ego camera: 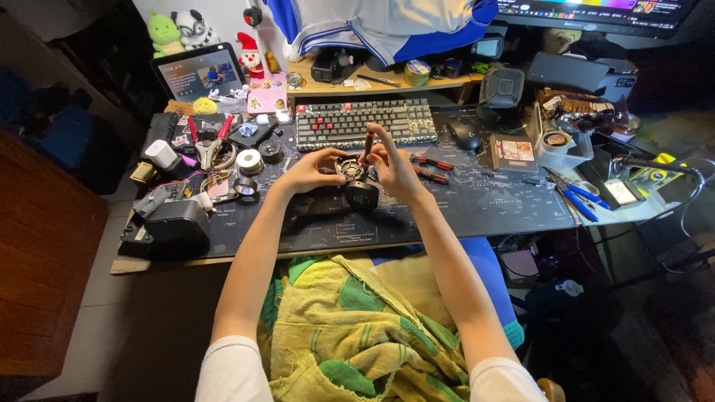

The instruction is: The person disassembles a small black electronic device, likely a camera, using a red-handled screwdriver. They remove the casing to expose the internal components and continue to manipulate the device's interior parts throughout the clip.

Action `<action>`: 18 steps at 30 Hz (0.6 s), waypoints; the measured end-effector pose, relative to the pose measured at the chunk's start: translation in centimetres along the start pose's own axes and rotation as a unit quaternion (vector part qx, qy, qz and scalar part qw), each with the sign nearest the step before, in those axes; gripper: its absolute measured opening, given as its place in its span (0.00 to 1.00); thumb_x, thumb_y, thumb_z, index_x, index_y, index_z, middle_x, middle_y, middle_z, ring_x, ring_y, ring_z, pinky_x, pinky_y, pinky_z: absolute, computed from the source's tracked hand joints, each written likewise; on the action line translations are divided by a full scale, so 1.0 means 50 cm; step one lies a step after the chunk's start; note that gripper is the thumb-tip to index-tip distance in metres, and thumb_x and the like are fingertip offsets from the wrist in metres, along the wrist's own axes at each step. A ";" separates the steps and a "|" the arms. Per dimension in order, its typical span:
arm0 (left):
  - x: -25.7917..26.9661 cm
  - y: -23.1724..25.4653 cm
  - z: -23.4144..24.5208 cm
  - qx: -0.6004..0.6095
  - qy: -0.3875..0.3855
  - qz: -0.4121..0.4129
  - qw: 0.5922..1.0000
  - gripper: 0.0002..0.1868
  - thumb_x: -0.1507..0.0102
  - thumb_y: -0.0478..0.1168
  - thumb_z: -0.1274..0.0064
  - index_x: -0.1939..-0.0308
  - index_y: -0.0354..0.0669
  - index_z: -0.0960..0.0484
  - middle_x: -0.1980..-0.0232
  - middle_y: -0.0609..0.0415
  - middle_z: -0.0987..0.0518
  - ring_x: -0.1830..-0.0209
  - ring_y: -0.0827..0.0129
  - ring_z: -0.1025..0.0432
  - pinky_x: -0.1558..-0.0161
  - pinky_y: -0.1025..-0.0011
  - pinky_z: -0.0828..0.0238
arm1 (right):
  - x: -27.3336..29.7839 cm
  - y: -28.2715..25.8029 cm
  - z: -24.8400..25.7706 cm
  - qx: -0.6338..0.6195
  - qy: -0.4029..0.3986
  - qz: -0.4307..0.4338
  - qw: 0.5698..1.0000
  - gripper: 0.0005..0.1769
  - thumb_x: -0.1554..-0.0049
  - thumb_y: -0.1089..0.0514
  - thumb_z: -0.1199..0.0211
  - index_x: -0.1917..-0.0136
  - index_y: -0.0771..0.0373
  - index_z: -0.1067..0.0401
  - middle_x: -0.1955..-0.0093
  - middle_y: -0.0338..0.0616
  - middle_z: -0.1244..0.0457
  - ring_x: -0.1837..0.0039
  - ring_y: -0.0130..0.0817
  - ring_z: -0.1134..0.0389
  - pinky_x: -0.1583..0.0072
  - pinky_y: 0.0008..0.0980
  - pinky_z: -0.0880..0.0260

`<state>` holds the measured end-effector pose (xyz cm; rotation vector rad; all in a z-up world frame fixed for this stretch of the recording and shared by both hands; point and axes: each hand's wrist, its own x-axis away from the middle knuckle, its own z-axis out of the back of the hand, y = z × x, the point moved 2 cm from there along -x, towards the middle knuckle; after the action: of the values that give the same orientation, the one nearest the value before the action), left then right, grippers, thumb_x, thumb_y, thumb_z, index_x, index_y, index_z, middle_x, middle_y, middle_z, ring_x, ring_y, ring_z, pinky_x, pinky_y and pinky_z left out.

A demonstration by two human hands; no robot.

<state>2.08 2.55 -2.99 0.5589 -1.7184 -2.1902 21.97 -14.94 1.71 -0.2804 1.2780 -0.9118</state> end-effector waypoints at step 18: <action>0.004 0.007 -0.003 0.003 -0.003 0.000 1.000 0.42 0.44 0.39 0.18 0.26 0.46 0.20 0.39 0.43 0.14 0.42 0.62 0.20 0.41 0.61 0.17 | 0.002 -0.006 0.000 0.002 0.005 -0.005 1.000 0.39 0.29 0.73 0.44 0.10 0.58 0.49 0.48 0.56 0.27 0.47 0.50 0.22 0.39 0.52 0.20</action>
<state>1.97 2.26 -2.70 0.5547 -1.7281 -2.1895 21.86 -15.19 1.84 -0.2796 1.2840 -0.9254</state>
